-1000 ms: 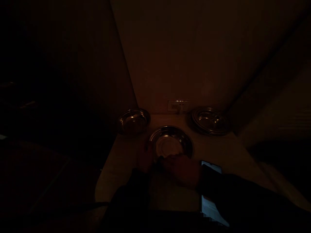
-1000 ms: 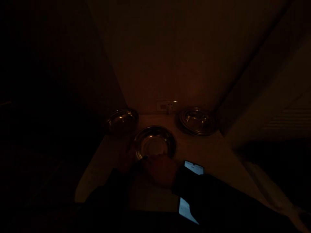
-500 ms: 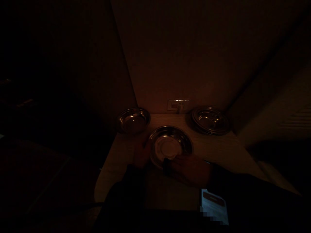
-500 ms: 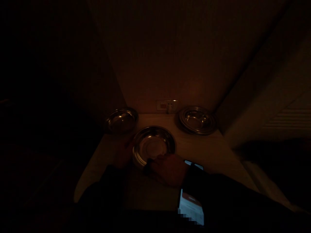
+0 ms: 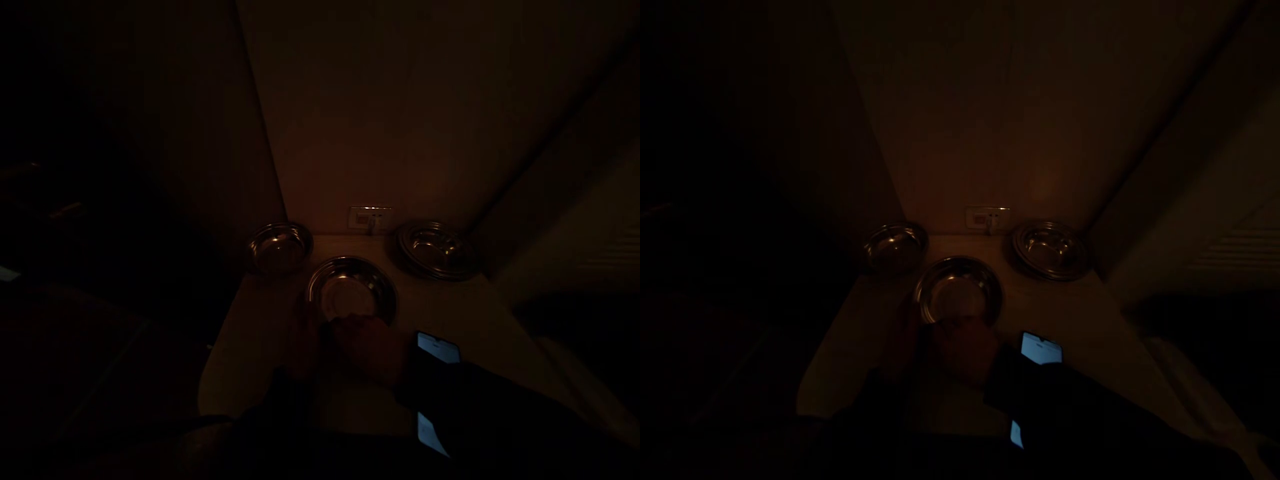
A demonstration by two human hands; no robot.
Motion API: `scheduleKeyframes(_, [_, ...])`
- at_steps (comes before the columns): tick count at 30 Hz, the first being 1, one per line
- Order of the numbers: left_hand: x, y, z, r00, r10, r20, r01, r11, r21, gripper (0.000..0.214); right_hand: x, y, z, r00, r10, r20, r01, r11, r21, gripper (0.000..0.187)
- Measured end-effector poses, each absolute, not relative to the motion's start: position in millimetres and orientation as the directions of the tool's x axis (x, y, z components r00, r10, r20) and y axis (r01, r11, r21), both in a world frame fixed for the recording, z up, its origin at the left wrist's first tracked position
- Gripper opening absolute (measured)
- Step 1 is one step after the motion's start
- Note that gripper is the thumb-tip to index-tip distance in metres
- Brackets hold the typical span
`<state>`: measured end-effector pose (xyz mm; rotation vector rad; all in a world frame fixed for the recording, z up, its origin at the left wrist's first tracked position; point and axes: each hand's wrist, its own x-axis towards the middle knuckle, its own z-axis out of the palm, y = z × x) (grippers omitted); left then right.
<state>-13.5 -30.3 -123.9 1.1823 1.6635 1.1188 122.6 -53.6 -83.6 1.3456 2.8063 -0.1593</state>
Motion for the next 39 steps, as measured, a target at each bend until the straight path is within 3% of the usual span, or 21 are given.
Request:
scheduleKeyframes(5, [-21,-12,-116,-0.088,0.995,-0.047,0.316,0.073,0.946,0.042,147,-55,-82,-0.669,0.736,-0.102,0.743,0.661,-0.106,0.028])
scheduleKeyframes(10, [-22,-9,-117,-0.107,0.991,-0.075,0.318,0.106,0.942,0.045,183,-48,-79,-0.785,0.617,-0.065,0.619,0.775,-0.126,0.028])
scheduleKeyframes(16, [-16,-5,-118,-0.196,0.975,-0.104,0.302,0.161,0.939,0.041,142,-57,-82,-0.705,0.705,-0.078,0.708,0.693,-0.135,0.033])
scheduleKeyframes(21, [-26,5,-117,-0.061,0.993,-0.103,0.275,0.116,0.955,0.038,172,-56,-78,-0.758,0.647,-0.08,0.648,0.735,-0.197,0.033])
scheduleKeyframes(25, [-26,7,-118,-0.049,0.996,-0.078,0.292,0.089,0.952,0.037,197,-47,-73,-0.783,0.617,-0.078,0.622,0.772,-0.132,0.035])
scheduleKeyframes(28, [-21,8,-119,-0.103,0.993,-0.062,0.257,0.087,0.962,0.035,175,-51,-75,-0.744,0.661,-0.101,0.668,0.729,-0.15,0.035])
scheduleKeyframes(31, [-19,11,-116,-0.146,0.98,-0.136,0.226,0.167,0.96,0.034,147,-58,-81,-0.718,0.689,-0.096,0.694,0.702,-0.16,0.034])
scheduleKeyframes(39, [-23,-15,-113,-0.154,0.977,-0.149,0.272,0.187,0.944,0.041,136,-57,-84,-0.649,0.756,-0.087,0.76,0.641,-0.108,0.033])
